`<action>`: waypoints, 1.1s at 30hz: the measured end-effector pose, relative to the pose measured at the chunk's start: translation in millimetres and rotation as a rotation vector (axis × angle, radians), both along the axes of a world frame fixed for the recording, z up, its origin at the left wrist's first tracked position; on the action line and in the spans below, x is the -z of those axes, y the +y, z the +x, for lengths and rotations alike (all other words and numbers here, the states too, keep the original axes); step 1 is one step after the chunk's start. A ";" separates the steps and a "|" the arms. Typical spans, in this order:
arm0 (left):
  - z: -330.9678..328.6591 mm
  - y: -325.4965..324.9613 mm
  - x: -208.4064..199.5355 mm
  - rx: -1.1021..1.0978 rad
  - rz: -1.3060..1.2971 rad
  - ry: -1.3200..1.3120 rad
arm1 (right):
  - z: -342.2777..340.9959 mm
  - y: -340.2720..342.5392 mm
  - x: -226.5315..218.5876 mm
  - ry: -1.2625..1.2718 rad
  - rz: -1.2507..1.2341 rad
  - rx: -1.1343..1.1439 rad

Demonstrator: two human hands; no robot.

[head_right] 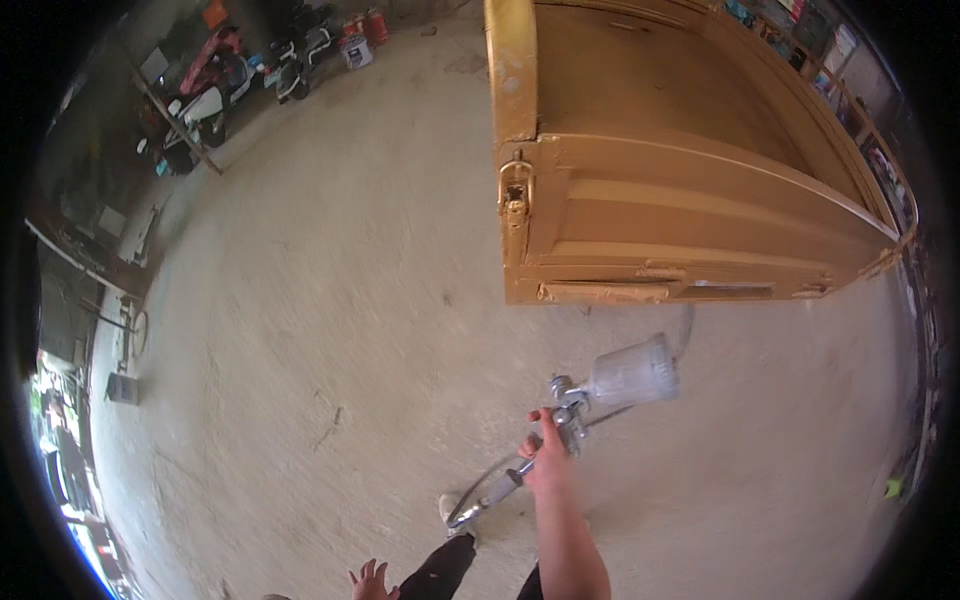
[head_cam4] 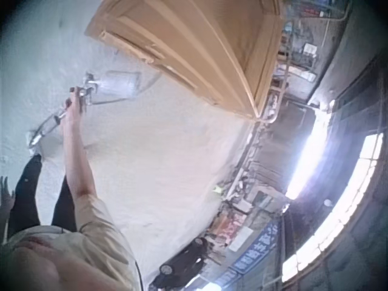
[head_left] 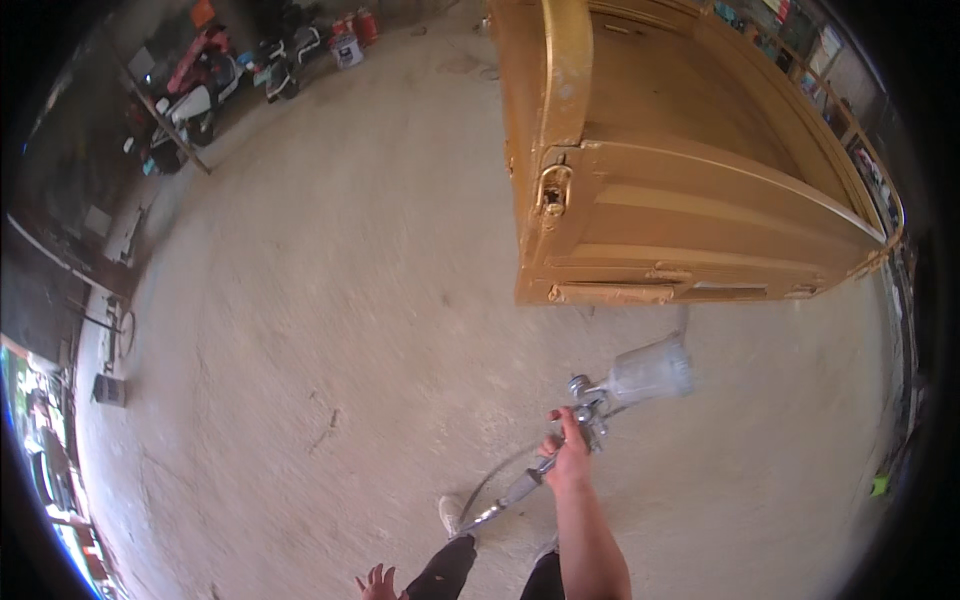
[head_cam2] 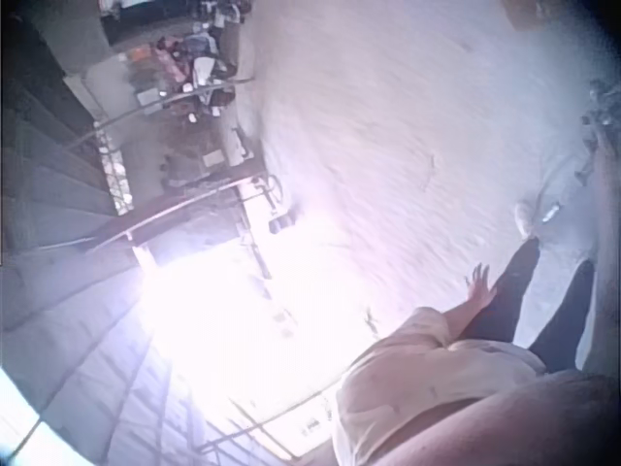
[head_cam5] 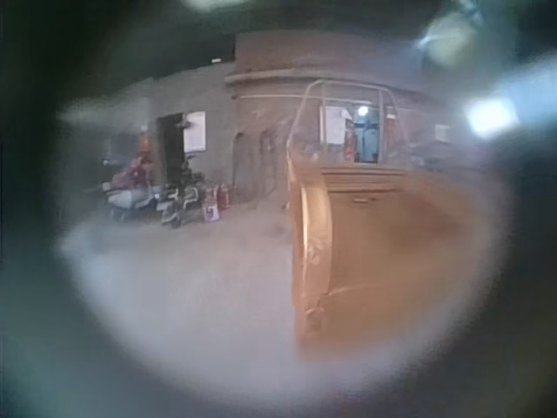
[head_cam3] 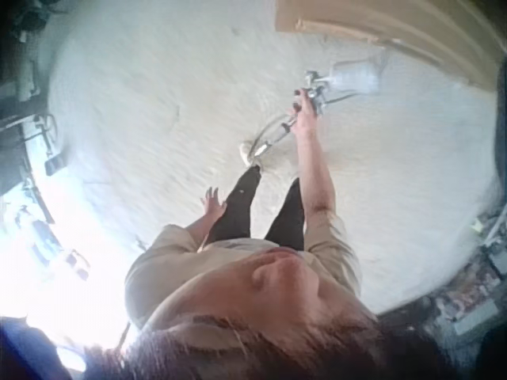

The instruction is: The person uses a spray gun to apply gold paint to a wooden bed frame in a workshop. They move around the frame to cover multiple sides and sections, then hand the spray gun to a coworker who continues painting.

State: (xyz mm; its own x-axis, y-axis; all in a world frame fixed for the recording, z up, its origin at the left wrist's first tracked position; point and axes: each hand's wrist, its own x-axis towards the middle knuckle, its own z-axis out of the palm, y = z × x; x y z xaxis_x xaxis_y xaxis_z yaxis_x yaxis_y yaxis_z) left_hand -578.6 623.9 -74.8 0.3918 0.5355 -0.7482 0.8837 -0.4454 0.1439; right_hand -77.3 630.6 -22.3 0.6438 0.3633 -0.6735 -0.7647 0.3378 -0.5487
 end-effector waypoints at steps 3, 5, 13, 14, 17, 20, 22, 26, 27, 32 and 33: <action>-47.9 19.3 -8.6 0.004 0.077 0.044 | -13.9 18.4 14.8 0.139 0.106 0.047; -73.0 34.0 -23.0 0.015 0.091 0.082 | -12.7 30.6 -4.6 0.166 0.211 0.060; -118.6 68.2 -61.9 0.015 0.135 0.107 | 27.1 38.0 -170.8 -0.590 0.934 -0.067; -117.7 72.1 -61.2 0.031 0.149 0.098 | 29.5 38.9 -164.5 -0.522 0.825 -0.044; -114.1 74.0 -51.7 0.042 0.133 0.103 | 30.2 55.7 -116.7 -0.236 0.509 0.065; -108.2 65.1 -53.2 0.023 0.109 0.056 | 21.4 62.8 -27.3 0.004 0.113 0.100; -110.0 58.7 -51.5 0.011 0.081 0.038 | 10.4 52.9 9.3 0.035 0.071 0.111; -103.7 48.1 -65.8 0.064 0.007 0.233 | 0.9 46.3 12.1 -0.028 0.190 0.112; -112.4 45.8 -70.9 0.059 0.005 0.247 | 1.3 53.0 -18.4 -0.047 0.272 0.089; -122.0 47.4 -63.5 0.026 0.050 0.169 | 26.5 55.6 -115.8 -0.310 0.615 -0.079; -121.9 48.8 -60.3 0.013 0.063 0.144 | 29.6 58.3 -116.9 -0.301 0.564 -0.074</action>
